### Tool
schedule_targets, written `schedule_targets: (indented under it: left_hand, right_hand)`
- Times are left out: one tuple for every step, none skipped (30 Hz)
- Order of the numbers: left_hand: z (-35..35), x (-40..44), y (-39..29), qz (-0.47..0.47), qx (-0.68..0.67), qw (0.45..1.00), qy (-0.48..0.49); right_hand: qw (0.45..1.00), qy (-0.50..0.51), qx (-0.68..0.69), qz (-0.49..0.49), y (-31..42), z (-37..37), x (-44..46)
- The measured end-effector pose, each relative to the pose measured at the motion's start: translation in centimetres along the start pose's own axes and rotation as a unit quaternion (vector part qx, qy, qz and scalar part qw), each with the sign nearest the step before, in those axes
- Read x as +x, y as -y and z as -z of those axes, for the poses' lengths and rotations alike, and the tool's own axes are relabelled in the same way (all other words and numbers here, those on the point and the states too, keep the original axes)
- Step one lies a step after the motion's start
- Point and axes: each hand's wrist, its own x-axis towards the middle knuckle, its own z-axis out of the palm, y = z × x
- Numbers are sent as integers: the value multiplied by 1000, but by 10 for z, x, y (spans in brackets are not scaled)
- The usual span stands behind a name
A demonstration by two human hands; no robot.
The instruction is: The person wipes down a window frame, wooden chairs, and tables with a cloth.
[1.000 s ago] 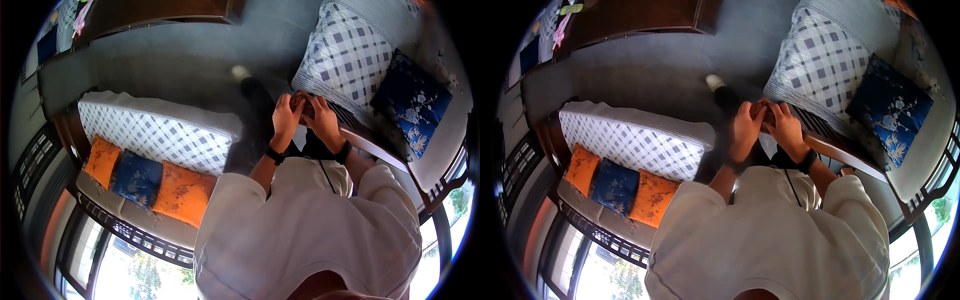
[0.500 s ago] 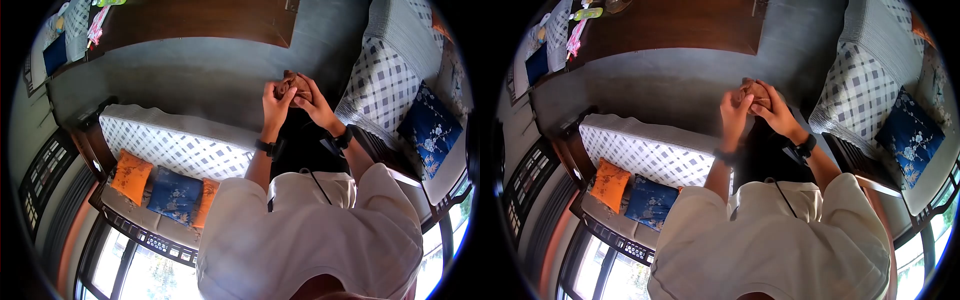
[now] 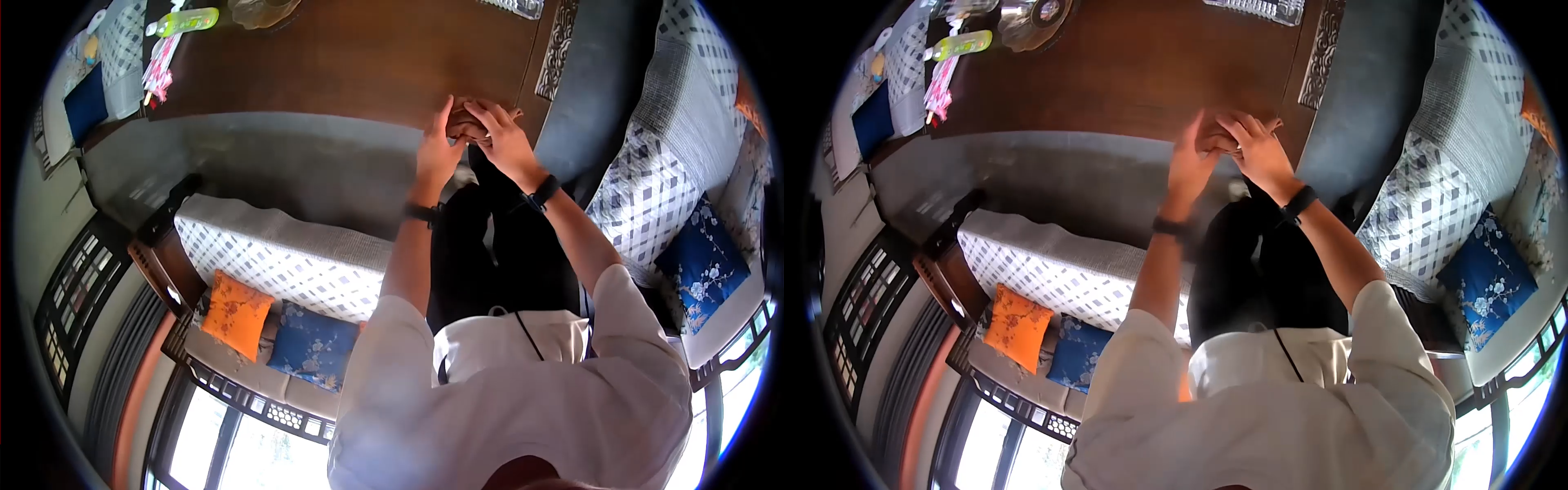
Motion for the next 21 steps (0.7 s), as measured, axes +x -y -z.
schedule_targets:
  left_hand:
    - [-2, 13, 8, 6, 45, 999, 7]
    - [-2, 20, 15, 13, 90, 996, 15]
    - [-4, 24, 25, 17, 106, 994, 24]
    - [-7, 30, 33, 18, 122, 992, 31]
    - [-11, 37, 41, 18, 139, 989, 39]
    - [-11, 39, 39, 27, 176, 982, 58]
    - [-12, 37, 50, -10, 185, 981, 51]
    - [-13, 36, 61, -49, 193, 979, 45]
    - [-12, 36, 62, -45, 205, 977, 46]
    - [-8, 33, 64, -41, 217, 974, 47]
    - [-3, 32, 67, -36, 231, 971, 49]
    - [5, 35, 70, -40, 228, 971, 55]
    - [14, 38, 72, -43, 225, 972, 61]
    - [23, 44, 76, -44, 222, 972, 65]
    - [33, 49, 77, -17, 229, 970, 78]
    - [43, 55, 77, 5, 202, 977, 65]
    - [54, 63, 80, -3, 215, 975, 61]
    - [65, 74, 84, -13, 228, 972, 56]
    - [76, 85, 87, -33, 257, 965, 46]
    - [82, 96, 89, -12, 239, 971, 23]
    - [89, 114, 85, -6, 239, 971, 12]
  right_hand:
    - [1000, 20, -13, -17, -8, -9, 7]
    - [999, 16, -21, -26, -12, -16, 10]
    - [999, 10, -29, -33, -16, -22, 14]
    - [999, 3, -38, -38, -20, -28, 20]
    - [995, 27, -30, -89, -23, -33, 17]
    - [995, 10, -60, -75, -30, -42, 14]
    - [994, -7, -91, -62, -37, -53, 10]
    - [991, -25, -123, -49, -43, -65, 7]
    - [989, -38, -128, -70, -41, -74, 5]
    - [986, -44, -129, -91, -33, -79, 8]
    - [987, -48, -119, -100, -31, -87, 9]
    - [987, -52, -108, -110, -27, -94, 14]
    - [986, -56, -114, -111, -24, -100, 19]
    - [985, -58, -119, -111, -21, -107, 24]
    - [985, -57, -122, -111, -14, -113, 30]
    - [985, -62, -119, -109, -8, -120, 38]
    - [985, -68, -116, -104, -5, -128, 51]
    - [986, -77, -114, -98, -2, -136, 66]
    - [985, -90, -104, -101, 2, -143, 81]
    - [985, -110, -88, -95, 4, -150, 97]
    - [986, -118, -78, -88, 6, -151, 117]
